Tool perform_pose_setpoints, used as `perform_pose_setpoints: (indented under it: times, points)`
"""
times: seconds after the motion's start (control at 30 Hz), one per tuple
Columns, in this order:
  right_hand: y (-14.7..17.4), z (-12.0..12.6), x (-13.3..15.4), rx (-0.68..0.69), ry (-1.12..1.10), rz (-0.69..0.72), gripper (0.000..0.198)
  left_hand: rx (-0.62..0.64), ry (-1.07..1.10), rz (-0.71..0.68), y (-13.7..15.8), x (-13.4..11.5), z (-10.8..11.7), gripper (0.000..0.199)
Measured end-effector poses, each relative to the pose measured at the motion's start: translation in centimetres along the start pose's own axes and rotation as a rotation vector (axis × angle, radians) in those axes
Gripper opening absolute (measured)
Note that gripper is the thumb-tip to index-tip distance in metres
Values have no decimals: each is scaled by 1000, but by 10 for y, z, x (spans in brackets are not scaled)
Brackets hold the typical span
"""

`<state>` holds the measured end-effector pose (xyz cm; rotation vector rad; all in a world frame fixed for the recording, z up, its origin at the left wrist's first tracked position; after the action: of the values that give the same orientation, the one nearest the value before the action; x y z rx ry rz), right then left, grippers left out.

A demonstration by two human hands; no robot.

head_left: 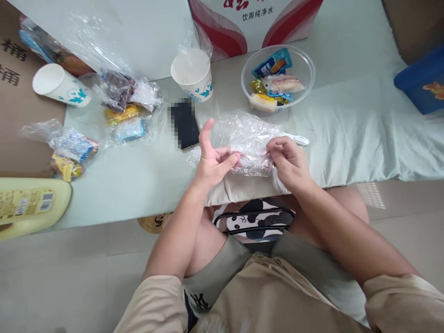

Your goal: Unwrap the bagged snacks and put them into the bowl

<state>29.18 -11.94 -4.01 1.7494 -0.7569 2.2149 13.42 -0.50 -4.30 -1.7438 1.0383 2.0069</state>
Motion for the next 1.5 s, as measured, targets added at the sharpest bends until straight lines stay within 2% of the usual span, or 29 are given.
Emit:
perform_pose_setpoints:
  times: [0.07, 0.13, 0.2, 0.27, 0.37, 0.43, 0.5, 0.57, 0.63, 0.67, 0.73, 0.83, 0.9, 1.0, 1.03, 1.1, 1.17, 1.2, 1.33, 1.43, 1.5]
  points:
    - [0, -1, -1, 34, 16, -1, 20, 46, -138, -70, 1, -4, -5, 70]
    - [0, -4, -5, 83, -12, -8, 36, 64, -329, -126, 2, -8, -9, 52]
    - [1, -8, -9, 129, -8, -16, 52, 34, -486, -160, 3, -10, -9, 50]
    - [2, -11, -13, 162, 98, -33, 59, -35, -576, -189, 3, -11, -7, 55]
    - [3, -10, -13, 167, 363, -3, 37, -145, -690, -220, 2, -12, -4, 45]
    - [2, -7, -3, 118, 497, 101, 19, -193, -751, -248, 2, -13, -3, 32]
    - [2, -4, 9, 67, 536, 231, 10, -229, -780, -319, 6, -18, -5, 20]
    - [3, -4, 14, 102, 436, 275, 9, -230, -773, -426, 13, -27, -8, 10]
    - [3, -3, 11, 143, 244, 208, 17, -147, -722, -491, 18, -32, -14, 3]
    - [4, -1, 10, 139, 158, 163, 22, -96, -681, -480, 18, -33, -15, 2]
    - [2, 1, 13, 100, 65, 121, 32, -56, -586, -380, 14, -29, -13, 7]
    - [-4, -10, 30, 105, 144, 166, 34, -140, -407, -187, 5, -20, 2, 14]
    - [-12, -21, 45, 92, 304, 241, 24, -124, -235, -88, 0, -15, 5, 16]
    - [-26, -40, 71, 31, 547, 457, 19, 66, 147, 76, -3, -8, 0, 14]
    - [-29, -51, 78, 56, 602, 535, 17, 133, 296, 126, -1, -7, -2, 15]
    - [-33, -77, 84, 203, 672, 661, 14, 203, 553, 175, 2, -10, 2, 19]
    - [-35, -101, 85, 359, 711, 739, 10, 166, 706, 172, 3, -13, 15, 16]
    - [-36, -109, 85, 394, 723, 762, 10, 127, 749, 158, 3, -14, 24, 13]
    - [-54, -126, 89, 363, 727, 750, 30, 36, 798, 103, -1, -17, 50, 10]
    - [-90, -136, 87, 403, 776, 671, 20, -22, 795, 123, -1, -14, 64, 16]
    - [-132, -128, 88, 316, 868, 573, 16, -51, 806, 155, 0, -12, 70, 23]
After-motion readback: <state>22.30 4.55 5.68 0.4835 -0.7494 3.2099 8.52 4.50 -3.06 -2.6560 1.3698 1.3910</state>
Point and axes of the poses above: each hand's wrist, its own y-axis away from the middle knuckle, its own z-axis out of the back of the hand, x = y × z, the point moved 8 cm from there along -y, towards the middle knuckle, and after that the axes turned 12 degrees about z, right-handed, at the moved point
